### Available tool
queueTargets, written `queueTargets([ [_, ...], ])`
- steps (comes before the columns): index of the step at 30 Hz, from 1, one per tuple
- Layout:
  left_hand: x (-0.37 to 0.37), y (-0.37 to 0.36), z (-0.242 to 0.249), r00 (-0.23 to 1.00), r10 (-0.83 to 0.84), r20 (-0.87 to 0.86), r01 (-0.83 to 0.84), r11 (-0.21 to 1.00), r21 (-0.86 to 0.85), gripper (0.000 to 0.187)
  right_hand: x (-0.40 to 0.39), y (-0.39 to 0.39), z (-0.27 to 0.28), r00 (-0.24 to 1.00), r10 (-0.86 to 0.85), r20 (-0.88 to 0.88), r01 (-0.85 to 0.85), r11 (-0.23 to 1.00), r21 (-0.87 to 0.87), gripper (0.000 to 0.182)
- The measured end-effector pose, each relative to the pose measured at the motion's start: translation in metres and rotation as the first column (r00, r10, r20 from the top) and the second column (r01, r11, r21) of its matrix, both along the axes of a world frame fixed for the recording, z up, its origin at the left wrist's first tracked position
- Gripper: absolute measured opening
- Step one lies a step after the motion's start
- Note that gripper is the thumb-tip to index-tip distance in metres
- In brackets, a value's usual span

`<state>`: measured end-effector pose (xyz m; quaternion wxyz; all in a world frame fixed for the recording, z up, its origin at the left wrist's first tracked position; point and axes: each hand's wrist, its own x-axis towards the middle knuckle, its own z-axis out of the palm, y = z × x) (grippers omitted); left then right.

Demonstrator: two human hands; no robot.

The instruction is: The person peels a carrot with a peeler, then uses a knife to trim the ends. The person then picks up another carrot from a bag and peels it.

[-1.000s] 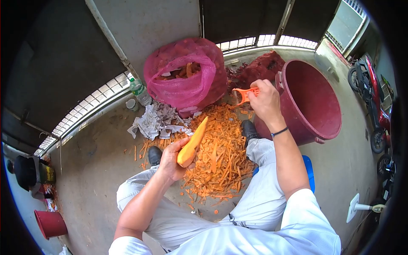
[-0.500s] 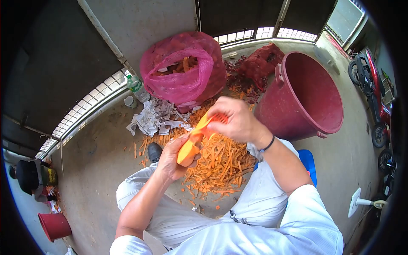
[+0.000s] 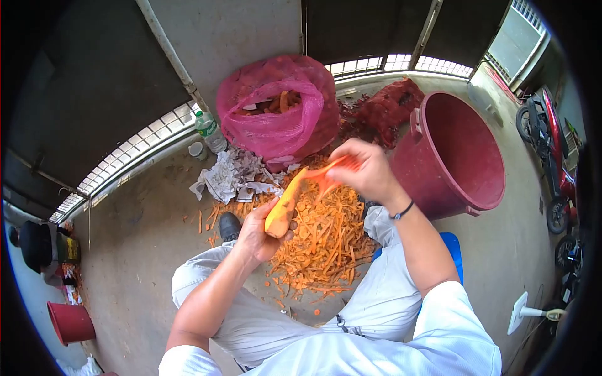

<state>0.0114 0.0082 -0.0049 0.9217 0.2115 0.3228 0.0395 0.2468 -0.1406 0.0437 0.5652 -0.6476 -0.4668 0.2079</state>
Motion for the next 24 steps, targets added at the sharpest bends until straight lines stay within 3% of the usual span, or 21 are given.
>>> queueTargets([
  [1,-0.003,0.004,-0.009,0.996,-0.063,0.059,0.06,0.997,0.055,0.034,-0.022,0.003,0.009,0.992,0.106,-0.073,-0.105,0.994,0.021,0.019],
  [2,-0.002,0.003,-0.008,0.996,-0.064,0.054,0.061,0.997,0.056,0.034,-0.037,0.006,0.011,0.983,0.182,-0.004,-0.182,0.982,0.053,0.019],
  [4,0.005,-0.004,-0.005,0.997,0.036,-0.063,-0.034,0.999,0.034,0.033,-0.05,0.01,0.016,0.932,0.238,0.273,-0.259,0.965,0.041,0.021],
  [7,0.006,-0.009,0.006,0.992,0.066,-0.108,-0.062,0.997,0.036,0.032,-0.055,0.012,0.012,0.924,0.23,0.305,-0.265,0.961,0.08,0.021],
  [8,0.006,-0.009,0.007,0.994,0.05,-0.093,-0.046,0.998,0.048,0.032,-0.053,0.011,0.012,0.926,0.226,0.302,-0.261,0.962,0.078,0.021],
  [9,-0.001,-0.001,0.008,0.995,-0.084,0.049,0.08,0.994,0.07,0.034,-0.05,0.011,0.012,0.931,0.232,0.282,-0.262,0.962,0.073,0.02],
  [18,-0.001,-0.009,0.012,0.994,-0.107,0.014,0.105,0.991,0.077,0.033,-0.027,0.008,0.017,0.952,0.277,0.13,-0.267,0.959,-0.095,0.023],
  [24,-0.001,-0.009,0.006,0.99,-0.127,0.056,0.125,0.991,0.04,0.036,-0.022,0.007,0.013,0.957,0.269,0.112,-0.261,0.962,-0.087,0.021],
])
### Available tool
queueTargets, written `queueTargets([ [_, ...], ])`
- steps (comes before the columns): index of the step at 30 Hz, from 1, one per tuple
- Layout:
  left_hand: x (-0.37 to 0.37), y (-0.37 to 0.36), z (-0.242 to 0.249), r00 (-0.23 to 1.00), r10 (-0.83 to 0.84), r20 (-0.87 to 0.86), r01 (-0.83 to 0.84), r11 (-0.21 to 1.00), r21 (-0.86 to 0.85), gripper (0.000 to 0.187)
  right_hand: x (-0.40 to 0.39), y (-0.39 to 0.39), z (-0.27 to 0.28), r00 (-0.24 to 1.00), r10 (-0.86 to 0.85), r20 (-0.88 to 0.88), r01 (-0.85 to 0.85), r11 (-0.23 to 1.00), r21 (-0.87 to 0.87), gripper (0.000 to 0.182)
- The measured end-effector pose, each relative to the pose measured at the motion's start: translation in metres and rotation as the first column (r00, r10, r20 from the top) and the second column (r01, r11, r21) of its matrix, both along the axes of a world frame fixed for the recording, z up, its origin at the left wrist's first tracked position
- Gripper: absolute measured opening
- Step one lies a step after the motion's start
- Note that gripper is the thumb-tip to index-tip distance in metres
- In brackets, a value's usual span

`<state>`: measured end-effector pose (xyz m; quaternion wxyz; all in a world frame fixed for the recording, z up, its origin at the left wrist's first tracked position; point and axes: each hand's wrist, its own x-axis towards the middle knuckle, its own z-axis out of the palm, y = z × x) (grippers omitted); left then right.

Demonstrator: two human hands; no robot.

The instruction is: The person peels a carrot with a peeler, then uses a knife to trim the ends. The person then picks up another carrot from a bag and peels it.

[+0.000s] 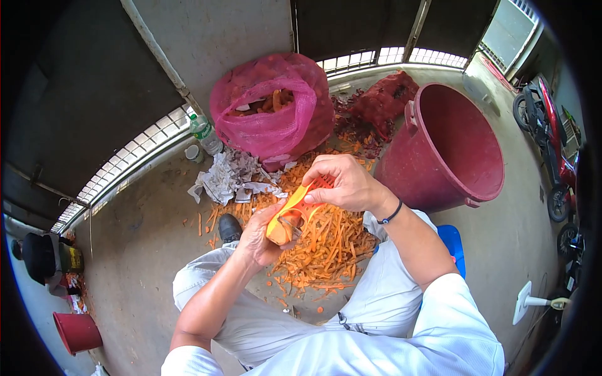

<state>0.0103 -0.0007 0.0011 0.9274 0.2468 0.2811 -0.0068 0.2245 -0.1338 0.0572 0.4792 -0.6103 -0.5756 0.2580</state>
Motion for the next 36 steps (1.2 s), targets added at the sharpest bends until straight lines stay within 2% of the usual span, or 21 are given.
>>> queueTargets([
  [1,-0.001,0.0,0.0,1.0,-0.013,0.025,0.014,1.0,-0.017,0.038,0.004,0.0,0.0,1.0,0.001,0.004,-0.001,1.0,0.004,0.021],
  [3,-0.007,-0.001,0.003,0.999,-0.045,0.002,0.045,0.999,-0.011,0.039,0.024,-0.004,-0.003,0.983,-0.157,0.095,0.153,0.987,0.05,0.02],
  [4,-0.009,-0.001,0.005,0.996,-0.08,-0.028,0.08,0.997,-0.009,0.041,0.042,-0.006,-0.009,0.974,-0.222,0.044,0.22,0.975,0.042,0.017],
  [5,-0.009,-0.001,0.008,0.998,-0.055,-0.023,0.054,0.998,-0.011,0.044,0.059,-0.011,-0.013,0.927,-0.326,0.184,0.318,0.945,0.073,0.017],
  [6,-0.009,0.001,0.007,0.998,-0.056,-0.023,0.056,0.998,-0.012,0.044,0.07,-0.016,-0.013,0.859,-0.429,0.28,0.414,0.903,0.114,0.018],
  [7,-0.008,0.004,0.007,0.999,-0.016,-0.035,0.017,1.0,0.018,0.043,0.079,-0.018,-0.017,0.785,-0.552,0.281,0.53,0.834,0.156,0.018],
  [8,-0.009,0.007,0.007,0.999,0.026,-0.047,-0.024,0.999,0.048,0.043,0.088,-0.022,-0.02,0.668,-0.635,0.388,0.605,0.767,0.213,0.017],
  [10,-0.008,0.008,0.009,0.998,0.052,-0.019,-0.051,0.996,0.069,0.042,0.085,-0.024,-0.014,0.491,-0.698,0.521,0.722,0.661,0.205,0.019],
  [11,-0.006,0.008,0.009,0.997,0.064,-0.031,-0.062,0.996,0.068,0.04,0.08,-0.022,-0.014,0.498,-0.69,0.525,0.712,0.671,0.206,0.019],
  [13,-0.005,0.008,0.006,0.996,0.079,-0.043,-0.076,0.995,0.066,0.038,0.062,-0.015,-0.016,0.72,-0.622,0.308,0.586,0.783,0.211,0.02],
  [14,-0.004,0.01,0.001,0.996,0.08,-0.049,-0.078,0.996,0.048,0.037,0.048,-0.01,-0.02,0.87,-0.482,-0.105,0.485,0.875,0.005,0.018],
  [16,-0.003,0.011,-0.007,0.995,0.079,-0.06,-0.077,0.996,0.032,0.036,0.015,-0.006,-0.006,0.939,-0.23,-0.255,0.241,0.97,0.012,0.018],
  [18,-0.003,0.01,-0.008,1.0,0.016,-0.013,-0.016,1.0,0.003,0.034,-0.007,0.002,-0.006,0.986,-0.118,-0.117,0.129,0.988,0.086,0.02],
  [20,0.001,0.005,-0.005,0.997,0.036,-0.075,-0.033,0.999,0.038,0.034,-0.015,0.004,-0.004,0.993,-0.098,0.066,0.088,0.986,0.142,0.021],
  [21,0.003,0.001,-0.001,0.99,0.061,-0.127,-0.052,0.996,0.073,0.033,-0.016,0.004,-0.004,0.993,-0.104,0.063,0.095,0.986,0.139,0.021],
  [27,0.006,-0.009,0.014,0.982,0.137,-0.132,-0.131,0.99,0.049,0.035,-0.013,0.0,-0.001,0.996,-0.092,0.019,0.089,0.987,0.133,0.021],
  [30,0.005,-0.002,-0.006,0.979,0.163,-0.125,-0.165,0.986,0.0,0.036,-0.015,-0.001,0.001,0.993,-0.11,-0.038,0.113,0.99,0.088,0.021],
  [32,0.005,0.002,-0.017,0.974,0.199,-0.107,-0.203,0.979,-0.026,0.037,-0.014,0.0,-0.004,0.986,-0.142,0.093,0.13,0.985,0.117,0.021],
  [35,0.004,0.003,-0.018,0.974,0.223,-0.041,-0.223,0.975,0.007,0.036,-0.018,0.003,-0.007,0.987,-0.1,0.128,0.078,0.982,0.171,0.021],
  [36,0.005,0.003,-0.014,0.971,0.237,-0.035,-0.238,0.97,-0.046,0.033,-0.02,0.004,-0.006,0.987,-0.102,0.128,0.079,0.982,0.17,0.021],
])
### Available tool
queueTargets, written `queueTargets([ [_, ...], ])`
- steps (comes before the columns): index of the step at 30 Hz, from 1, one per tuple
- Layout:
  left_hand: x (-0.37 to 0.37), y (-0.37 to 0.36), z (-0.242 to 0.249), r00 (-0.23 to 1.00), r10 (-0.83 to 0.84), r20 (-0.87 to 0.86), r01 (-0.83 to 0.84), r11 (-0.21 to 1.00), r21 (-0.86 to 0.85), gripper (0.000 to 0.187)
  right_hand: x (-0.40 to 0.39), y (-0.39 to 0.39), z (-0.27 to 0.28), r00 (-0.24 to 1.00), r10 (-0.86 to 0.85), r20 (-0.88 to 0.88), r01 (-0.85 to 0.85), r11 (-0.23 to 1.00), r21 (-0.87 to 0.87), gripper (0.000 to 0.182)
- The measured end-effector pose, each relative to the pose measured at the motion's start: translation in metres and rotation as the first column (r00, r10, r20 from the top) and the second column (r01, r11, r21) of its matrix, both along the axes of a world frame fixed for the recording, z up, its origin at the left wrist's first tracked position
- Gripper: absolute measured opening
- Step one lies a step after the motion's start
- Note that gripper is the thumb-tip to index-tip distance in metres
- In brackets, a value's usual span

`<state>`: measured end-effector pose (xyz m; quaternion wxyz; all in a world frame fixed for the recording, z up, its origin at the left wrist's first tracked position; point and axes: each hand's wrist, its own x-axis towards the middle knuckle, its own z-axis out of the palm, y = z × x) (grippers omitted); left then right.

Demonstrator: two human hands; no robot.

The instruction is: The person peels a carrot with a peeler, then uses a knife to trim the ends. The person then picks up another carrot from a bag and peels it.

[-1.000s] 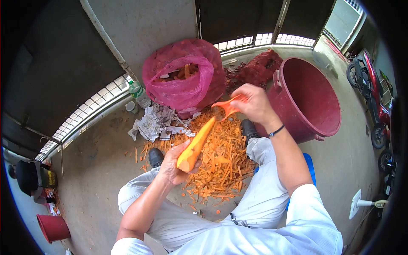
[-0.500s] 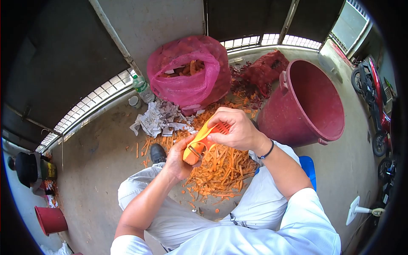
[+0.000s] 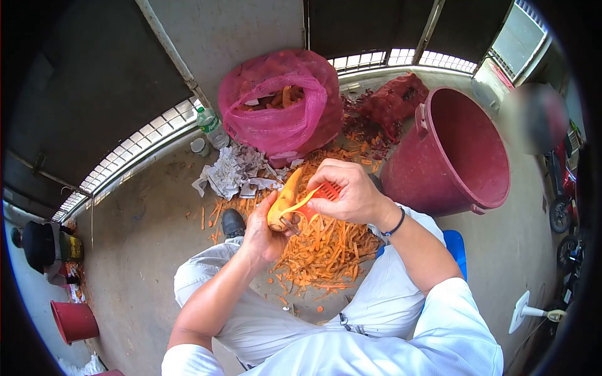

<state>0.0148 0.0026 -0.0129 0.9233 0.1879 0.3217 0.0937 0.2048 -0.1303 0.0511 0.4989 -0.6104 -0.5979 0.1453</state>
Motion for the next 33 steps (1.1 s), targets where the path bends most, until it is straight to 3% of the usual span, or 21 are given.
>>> queueTargets([
  [2,0.001,-0.001,0.008,1.0,0.012,0.015,-0.011,0.999,-0.051,0.03,-0.003,0.001,0.002,0.999,0.032,-0.007,-0.032,0.999,0.009,0.019],
  [7,0.003,-0.005,0.015,0.997,-0.034,-0.074,0.037,0.999,0.029,0.033,-0.007,0.001,0.003,0.998,0.058,0.001,-0.058,0.997,0.051,0.02],
  [11,-0.004,-0.005,0.008,0.995,-0.098,-0.037,0.1,0.994,0.051,0.031,-0.007,0.003,-0.002,0.995,0.091,0.046,-0.095,0.99,0.101,0.02],
  [14,-0.004,-0.007,0.021,0.988,-0.134,-0.075,0.138,0.989,0.05,0.031,0.002,0.001,0.003,0.996,0.091,-0.025,-0.089,0.994,0.069,0.019],
  [16,-0.008,-0.008,0.025,0.978,-0.204,0.036,0.2,0.975,0.093,0.031,0.022,-0.001,0.0,0.995,-0.053,-0.08,0.054,0.999,0.002,0.016],
  [18,-0.013,-0.006,0.023,0.974,-0.228,-0.006,0.227,0.965,0.128,0.033,0.056,-0.004,-0.012,0.977,-0.17,-0.126,0.159,0.983,-0.092,0.018],
  [20,-0.013,-0.006,0.021,0.962,-0.271,-0.032,0.272,0.949,0.158,0.033,0.092,-0.009,-0.018,0.911,-0.351,0.217,0.389,0.905,-0.17,0.019],
  [22,-0.014,-0.007,0.022,0.961,-0.274,-0.044,0.278,0.945,0.171,0.034,0.131,-0.016,-0.047,0.598,-0.548,0.585,0.717,0.692,-0.084,0.023],
  [25,-0.013,-0.004,0.026,0.969,-0.244,-0.033,0.246,0.953,0.176,0.036,0.124,-0.023,-0.03,0.531,-0.656,0.537,0.795,0.605,-0.046,0.021],
  [26,-0.012,-0.003,0.025,0.978,-0.207,-0.015,0.207,0.966,0.157,0.038,0.116,-0.022,-0.026,0.538,-0.645,0.543,0.784,0.62,-0.04,0.021],
  [27,-0.011,-0.003,0.022,0.983,-0.185,-0.008,0.185,0.97,0.155,0.038,0.1,-0.019,-0.022,0.772,-0.605,0.195,0.632,0.761,-0.144,0.02],
  [28,-0.01,-0.001,0.018,0.987,-0.162,-0.001,0.161,0.982,0.098,0.039,0.082,-0.017,-0.017,0.863,-0.465,-0.196,0.437,0.883,-0.171,0.019],
  [32,-0.007,0.005,0.001,0.985,-0.172,0.012,0.171,0.983,0.07,0.04,0.012,-0.006,0.002,0.969,0.032,-0.246,-0.014,0.997,0.073,0.021],
  [33,-0.01,0.01,-0.009,0.969,-0.222,0.107,0.216,0.974,0.062,0.037,0.003,-0.003,0.011,0.987,0.086,-0.133,-0.072,0.992,0.108,0.021],
])
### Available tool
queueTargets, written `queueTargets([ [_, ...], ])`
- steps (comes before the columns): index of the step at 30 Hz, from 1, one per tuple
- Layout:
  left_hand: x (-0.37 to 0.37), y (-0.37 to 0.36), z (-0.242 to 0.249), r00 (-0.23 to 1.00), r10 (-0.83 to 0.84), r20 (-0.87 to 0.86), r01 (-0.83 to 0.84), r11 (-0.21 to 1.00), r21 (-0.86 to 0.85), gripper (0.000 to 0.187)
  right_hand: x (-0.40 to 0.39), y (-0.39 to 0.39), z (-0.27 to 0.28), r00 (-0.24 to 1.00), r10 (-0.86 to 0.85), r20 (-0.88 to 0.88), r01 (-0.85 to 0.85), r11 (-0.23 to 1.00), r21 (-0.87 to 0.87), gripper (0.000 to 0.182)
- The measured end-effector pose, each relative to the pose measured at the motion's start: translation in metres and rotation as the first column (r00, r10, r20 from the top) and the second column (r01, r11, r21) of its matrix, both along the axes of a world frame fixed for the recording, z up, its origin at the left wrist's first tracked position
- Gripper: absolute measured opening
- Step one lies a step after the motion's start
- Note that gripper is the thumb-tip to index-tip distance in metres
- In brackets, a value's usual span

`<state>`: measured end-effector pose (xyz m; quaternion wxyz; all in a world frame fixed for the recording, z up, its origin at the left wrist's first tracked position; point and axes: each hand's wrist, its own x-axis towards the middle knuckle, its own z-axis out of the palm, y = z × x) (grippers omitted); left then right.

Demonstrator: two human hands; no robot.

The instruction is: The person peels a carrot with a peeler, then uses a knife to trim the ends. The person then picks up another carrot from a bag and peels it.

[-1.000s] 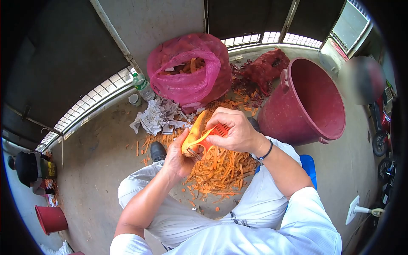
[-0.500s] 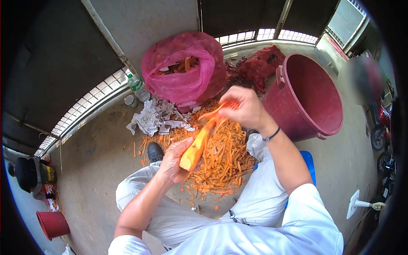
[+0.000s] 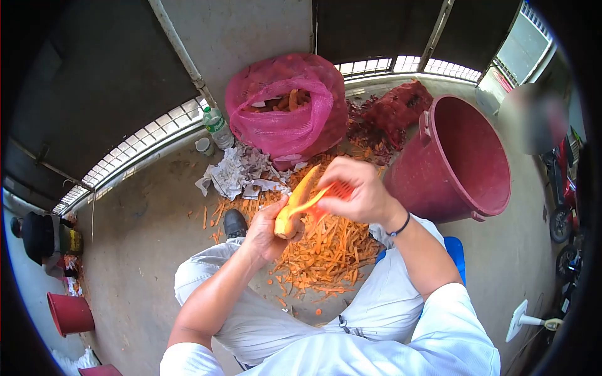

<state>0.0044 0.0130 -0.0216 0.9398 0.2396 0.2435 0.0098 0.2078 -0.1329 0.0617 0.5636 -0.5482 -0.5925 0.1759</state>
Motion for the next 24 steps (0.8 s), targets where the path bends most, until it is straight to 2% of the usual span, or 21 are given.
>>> queueTargets([
  [1,0.002,-0.002,0.007,1.0,-0.004,-0.005,0.004,1.0,0.002,0.037,-0.007,0.002,0.005,0.993,0.042,0.113,-0.047,0.998,0.036,0.021],
  [3,0.008,-0.01,0.016,0.983,0.088,-0.164,-0.074,0.993,0.088,0.036,-0.011,0.004,-0.003,0.993,0.069,0.099,-0.07,0.998,0.005,0.02],
  [5,0.004,-0.007,0.008,0.993,0.038,-0.111,-0.027,0.995,0.094,0.034,-0.011,0.006,-0.01,0.981,0.064,0.181,-0.065,0.998,0.001,0.02],
  [9,0.006,-0.015,0.024,0.988,0.078,-0.133,-0.064,0.992,0.105,0.032,-0.011,0.007,-0.015,0.986,0.052,0.159,-0.053,0.999,0.004,0.02],
  [11,0.009,-0.02,0.038,0.972,0.156,-0.178,-0.122,0.975,0.186,0.031,-0.009,0.005,-0.008,0.99,0.05,0.132,-0.045,0.998,-0.041,0.018],
  [13,0.002,-0.017,0.035,0.987,0.113,-0.113,-0.094,0.982,0.161,0.029,0.002,0.004,-0.005,0.998,-0.019,0.063,0.023,0.997,-0.076,0.016],
  [14,-0.001,-0.017,0.034,0.99,0.072,-0.12,-0.048,0.98,0.195,0.029,0.02,0.003,-0.006,0.988,-0.102,0.115,0.115,0.987,-0.108,0.016],
  [15,-0.004,-0.016,0.034,0.992,0.028,-0.126,0.002,0.974,0.229,0.03,0.04,0.003,-0.018,0.985,-0.169,-0.029,0.162,0.972,-0.17,0.017],
  [16,-0.006,-0.015,0.038,0.994,-0.025,-0.11,0.048,0.976,0.213,0.031,0.065,0.0,-0.02,0.956,-0.259,0.139,0.282,0.941,-0.188,0.019],
  [17,-0.008,-0.015,0.037,0.994,-0.032,-0.106,0.054,0.975,0.214,0.031,0.089,-0.004,-0.023,0.861,-0.358,0.362,0.448,0.869,-0.208,0.017],
  [18,-0.009,-0.015,0.034,0.994,-0.064,-0.086,0.081,0.972,0.22,0.033,0.117,-0.009,-0.04,0.675,-0.426,0.603,0.619,0.771,-0.148,0.016],
  [19,-0.01,-0.014,0.033,0.993,-0.095,-0.066,0.107,0.967,0.229,0.034,0.135,-0.014,-0.051,0.604,-0.482,0.634,0.737,0.641,-0.215,0.015],
  [20,-0.008,-0.012,0.035,0.993,-0.1,-0.063,0.112,0.965,0.237,0.034,0.14,-0.019,-0.049,0.61,-0.557,0.564,0.782,0.539,-0.314,0.016],
  [21,-0.007,-0.011,0.036,0.993,-0.055,-0.102,0.077,0.972,0.222,0.036,0.137,-0.02,-0.046,0.606,-0.56,0.565,0.784,0.539,-0.307,0.016],
  [23,-0.005,-0.011,0.032,0.991,0.025,-0.129,0.0,0.981,0.196,0.037,0.119,-0.021,-0.04,0.584,-0.67,0.459,0.789,0.602,-0.126,0.02],
  [24,-0.002,-0.01,0.027,0.992,0.057,-0.117,-0.039,0.988,0.15,0.038,0.103,-0.017,-0.035,0.712,-0.651,0.264,0.696,0.705,-0.138,0.022],
])
